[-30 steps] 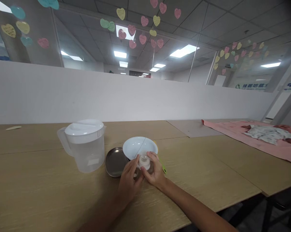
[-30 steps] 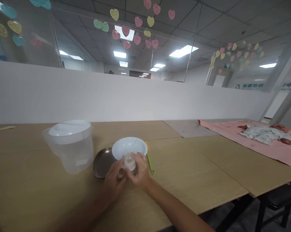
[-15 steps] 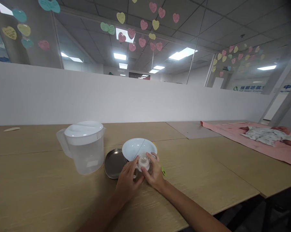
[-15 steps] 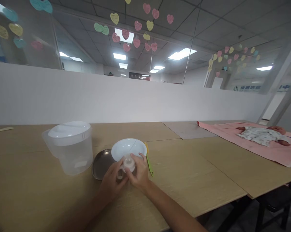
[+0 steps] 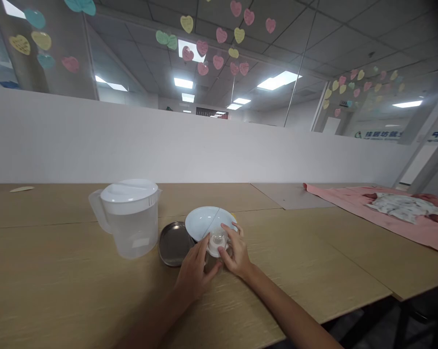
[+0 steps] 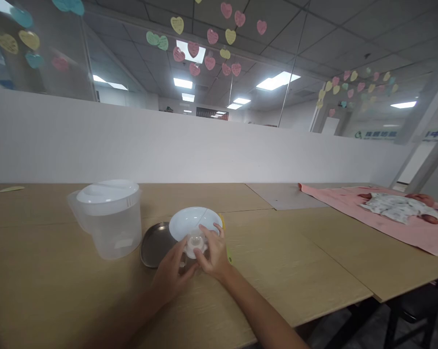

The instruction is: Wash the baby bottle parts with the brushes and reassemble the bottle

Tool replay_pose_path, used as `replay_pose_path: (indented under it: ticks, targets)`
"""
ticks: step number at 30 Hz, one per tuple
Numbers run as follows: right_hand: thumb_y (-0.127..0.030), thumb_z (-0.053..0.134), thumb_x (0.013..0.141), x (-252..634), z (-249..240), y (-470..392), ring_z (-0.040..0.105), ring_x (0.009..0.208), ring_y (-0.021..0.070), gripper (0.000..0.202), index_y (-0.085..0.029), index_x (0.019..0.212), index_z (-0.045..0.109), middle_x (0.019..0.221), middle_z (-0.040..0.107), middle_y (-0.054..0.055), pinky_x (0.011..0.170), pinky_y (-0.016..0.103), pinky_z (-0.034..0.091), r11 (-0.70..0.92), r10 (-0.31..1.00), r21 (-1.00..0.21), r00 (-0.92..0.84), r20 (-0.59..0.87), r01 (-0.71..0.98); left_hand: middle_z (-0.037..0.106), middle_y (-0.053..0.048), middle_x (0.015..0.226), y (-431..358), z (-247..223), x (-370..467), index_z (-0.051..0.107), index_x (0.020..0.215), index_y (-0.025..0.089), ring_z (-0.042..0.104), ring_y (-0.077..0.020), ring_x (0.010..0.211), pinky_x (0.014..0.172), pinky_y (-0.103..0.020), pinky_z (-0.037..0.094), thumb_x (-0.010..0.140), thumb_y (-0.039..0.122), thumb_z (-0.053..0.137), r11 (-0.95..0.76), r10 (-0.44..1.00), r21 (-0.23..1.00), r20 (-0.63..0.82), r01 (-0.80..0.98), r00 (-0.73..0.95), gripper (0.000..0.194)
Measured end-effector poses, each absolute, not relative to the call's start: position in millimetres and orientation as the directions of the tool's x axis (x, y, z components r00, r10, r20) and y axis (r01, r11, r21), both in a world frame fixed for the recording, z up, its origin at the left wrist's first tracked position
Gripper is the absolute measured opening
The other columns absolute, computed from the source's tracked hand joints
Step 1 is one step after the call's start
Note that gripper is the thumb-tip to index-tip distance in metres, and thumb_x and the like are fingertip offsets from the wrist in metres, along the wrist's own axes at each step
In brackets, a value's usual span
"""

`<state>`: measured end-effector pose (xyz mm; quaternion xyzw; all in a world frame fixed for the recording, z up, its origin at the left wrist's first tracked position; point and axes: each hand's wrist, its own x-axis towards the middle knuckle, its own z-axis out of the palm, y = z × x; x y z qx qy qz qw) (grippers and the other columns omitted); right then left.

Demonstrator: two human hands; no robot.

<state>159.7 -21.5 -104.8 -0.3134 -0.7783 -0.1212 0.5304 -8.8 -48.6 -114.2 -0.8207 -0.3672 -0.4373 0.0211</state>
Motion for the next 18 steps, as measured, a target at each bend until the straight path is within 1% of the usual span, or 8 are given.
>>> replay_pose_path:
  ticks: [6, 10, 12, 15, 18]
  targets:
    - [-0.033, 0.046, 0.082, 161.3, -105.1, -22.7, 0.059, 0.093, 0.0242, 0.054, -0.017, 0.133, 0.034, 0.099, 0.063, 0.009, 0.099, 0.054, 0.031, 0.774, 0.370, -0.148, -0.248, 0.895, 0.616, 0.051, -0.014, 0.127, -50.9, -112.9, -9.3, 0.025, 0.136, 0.019, 0.051, -0.0248, 0.115, 0.093, -0.040, 0.045, 0.082, 0.033, 0.054, -0.713, 0.640, 0.356, 0.684, 0.604, 0.351, 0.063]
    - [-0.036, 0.045, 0.083, 162.0, -104.5, -24.2, 0.057, 0.099, 0.0260, 0.053, -0.017, 0.132, 0.035, 0.103, 0.062, 0.010, 0.099, 0.054, 0.031, 0.763, 0.404, -0.178, -0.245, 0.881, 0.621, 0.051, -0.012, 0.127, -53.0, -111.8, -7.2, 0.027, 0.135, 0.020, 0.052, -0.0241, 0.114, 0.093, -0.039, 0.046, 0.080, 0.031, 0.056, -0.680, 0.697, 0.458, 0.647, 0.572, 0.310, 0.063]
    - [-0.038, 0.045, 0.084, 161.6, -105.1, -25.1, 0.055, 0.103, 0.0266, 0.052, -0.018, 0.131, 0.036, 0.107, 0.061, 0.010, 0.099, 0.054, 0.032, 0.764, 0.417, -0.194, -0.240, 0.877, 0.616, 0.050, -0.012, 0.129, -53.2, -112.8, -6.5, 0.026, 0.136, 0.021, 0.053, -0.0238, 0.112, 0.091, -0.038, 0.047, 0.077, 0.031, 0.059, -0.658, 0.728, 0.512, 0.620, 0.552, 0.293, 0.069]
    - [-0.040, 0.047, 0.082, 160.3, -107.9, -26.6, 0.052, 0.108, 0.0273, 0.054, -0.017, 0.130, 0.037, 0.115, 0.057, 0.012, 0.097, 0.050, 0.037, 0.762, 0.467, -0.273, -0.206, 0.860, 0.588, 0.045, -0.012, 0.134, -52.6, -114.3, -6.8, 0.020, 0.139, 0.022, 0.054, -0.0240, 0.110, 0.087, -0.037, 0.049, 0.071, 0.032, 0.066, -0.629, 0.766, 0.568, 0.569, 0.531, 0.299, 0.083]
    - [-0.041, 0.052, 0.080, 158.3, -111.6, -27.2, 0.051, 0.110, 0.0267, 0.058, -0.017, 0.130, 0.037, 0.122, 0.053, 0.014, 0.093, 0.044, 0.042, 0.737, 0.566, -0.409, -0.160, 0.809, 0.538, 0.044, -0.012, 0.135, -51.9, -114.1, -7.5, 0.020, 0.139, 0.023, 0.053, -0.0244, 0.111, 0.084, -0.037, 0.050, 0.070, 0.031, 0.067, -0.610, 0.786, 0.589, 0.534, 0.530, 0.312, 0.084]
